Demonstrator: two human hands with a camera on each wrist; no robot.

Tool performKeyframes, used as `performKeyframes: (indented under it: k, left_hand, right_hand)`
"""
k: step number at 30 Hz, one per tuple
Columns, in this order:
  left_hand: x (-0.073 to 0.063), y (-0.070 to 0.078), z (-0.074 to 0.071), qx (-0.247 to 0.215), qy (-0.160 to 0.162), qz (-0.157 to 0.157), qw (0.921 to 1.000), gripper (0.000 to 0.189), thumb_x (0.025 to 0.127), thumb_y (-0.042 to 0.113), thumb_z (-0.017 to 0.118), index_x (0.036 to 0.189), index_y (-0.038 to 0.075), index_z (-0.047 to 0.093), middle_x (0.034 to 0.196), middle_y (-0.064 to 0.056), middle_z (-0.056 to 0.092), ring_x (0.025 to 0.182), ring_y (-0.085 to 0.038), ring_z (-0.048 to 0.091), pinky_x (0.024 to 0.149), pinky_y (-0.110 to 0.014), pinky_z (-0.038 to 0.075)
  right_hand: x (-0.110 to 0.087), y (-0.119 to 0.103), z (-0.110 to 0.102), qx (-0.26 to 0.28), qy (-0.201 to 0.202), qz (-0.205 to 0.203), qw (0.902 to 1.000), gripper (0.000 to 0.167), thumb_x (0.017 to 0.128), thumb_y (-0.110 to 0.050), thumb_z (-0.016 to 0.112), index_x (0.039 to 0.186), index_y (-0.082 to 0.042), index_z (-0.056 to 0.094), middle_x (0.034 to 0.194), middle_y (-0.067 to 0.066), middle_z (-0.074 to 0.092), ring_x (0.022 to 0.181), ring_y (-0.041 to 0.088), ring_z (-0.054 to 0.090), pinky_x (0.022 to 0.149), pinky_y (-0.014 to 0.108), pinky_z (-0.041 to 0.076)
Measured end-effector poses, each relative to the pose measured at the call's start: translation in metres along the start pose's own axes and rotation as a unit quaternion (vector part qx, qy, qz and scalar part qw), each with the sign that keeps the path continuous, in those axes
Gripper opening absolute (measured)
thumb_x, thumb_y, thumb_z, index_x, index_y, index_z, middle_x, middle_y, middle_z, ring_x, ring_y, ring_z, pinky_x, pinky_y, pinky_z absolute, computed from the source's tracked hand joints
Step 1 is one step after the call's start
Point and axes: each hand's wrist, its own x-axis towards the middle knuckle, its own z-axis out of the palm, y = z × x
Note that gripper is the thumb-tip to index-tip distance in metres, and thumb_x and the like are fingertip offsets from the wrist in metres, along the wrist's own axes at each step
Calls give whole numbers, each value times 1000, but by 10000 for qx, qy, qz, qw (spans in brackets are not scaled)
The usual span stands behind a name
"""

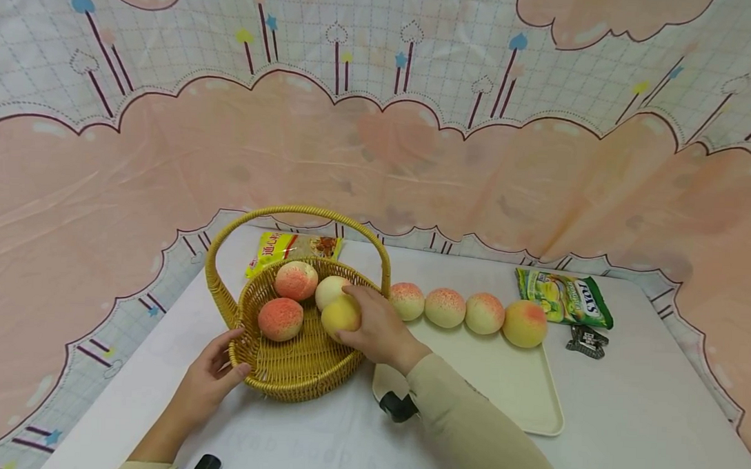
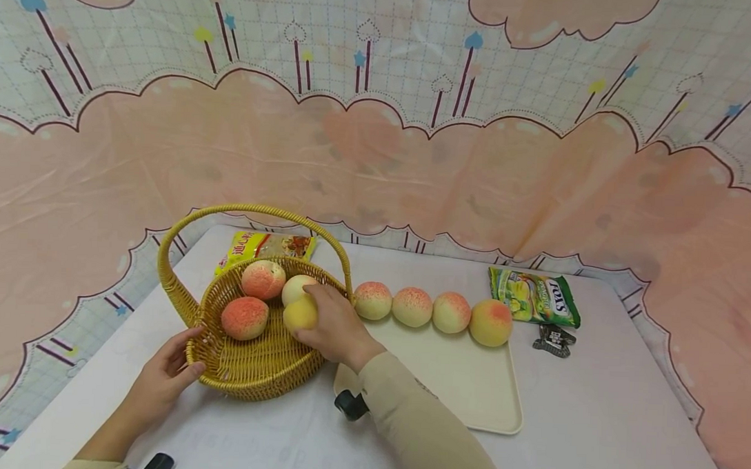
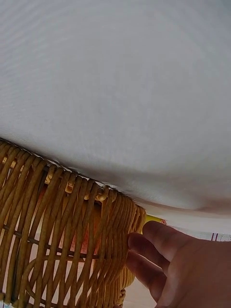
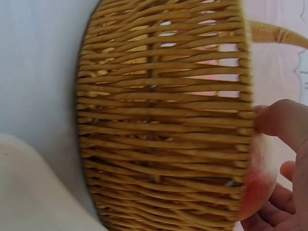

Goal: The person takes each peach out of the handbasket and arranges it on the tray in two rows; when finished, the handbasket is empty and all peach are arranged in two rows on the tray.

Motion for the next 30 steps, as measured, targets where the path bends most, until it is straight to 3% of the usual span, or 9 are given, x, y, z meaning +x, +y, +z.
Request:
performKeyframes:
  k: [7,10,14,30]
  left_hand:
    - [0,-2,0,7,-15,-30,10000,58,99,6,63,148,-5,35,150,-34,32,114,18,39,90,-4,39]
    - [1,-2,0,75,-33,-73,9999,58,99,7,63,148,-5,34,151,-33,32,127,-8,47,91,-3,38]
    - [2,-2,-1,84,-59,-102,9999,58,99,7,63,148,-5,34,152,-33,30,133,-48,36,91,-3,36]
    - [2,-1,-2,77,-110,-134,9998,59,99,8,62,148,-5,32,153,-32,28,135,-52,34,91,-2,34]
  right_hand:
    - [-6,-9,-11,165,72,-151,9997,67,85,-20,78,141,2,49,143,17,51,130,30,49,102,44,47]
    - [-11,-13,-17,187,65,-179,9996,66,85,-19,78,141,3,49,143,18,51,129,31,49,101,44,47]
    - [-17,-16,-27,196,108,-199,9996,65,85,-18,79,140,3,50,141,18,52,127,33,51,100,45,48]
    - [-48,-7,-58,-54,527,-527,9972,55,80,-15,84,127,1,58,127,12,61,113,26,59,94,40,52]
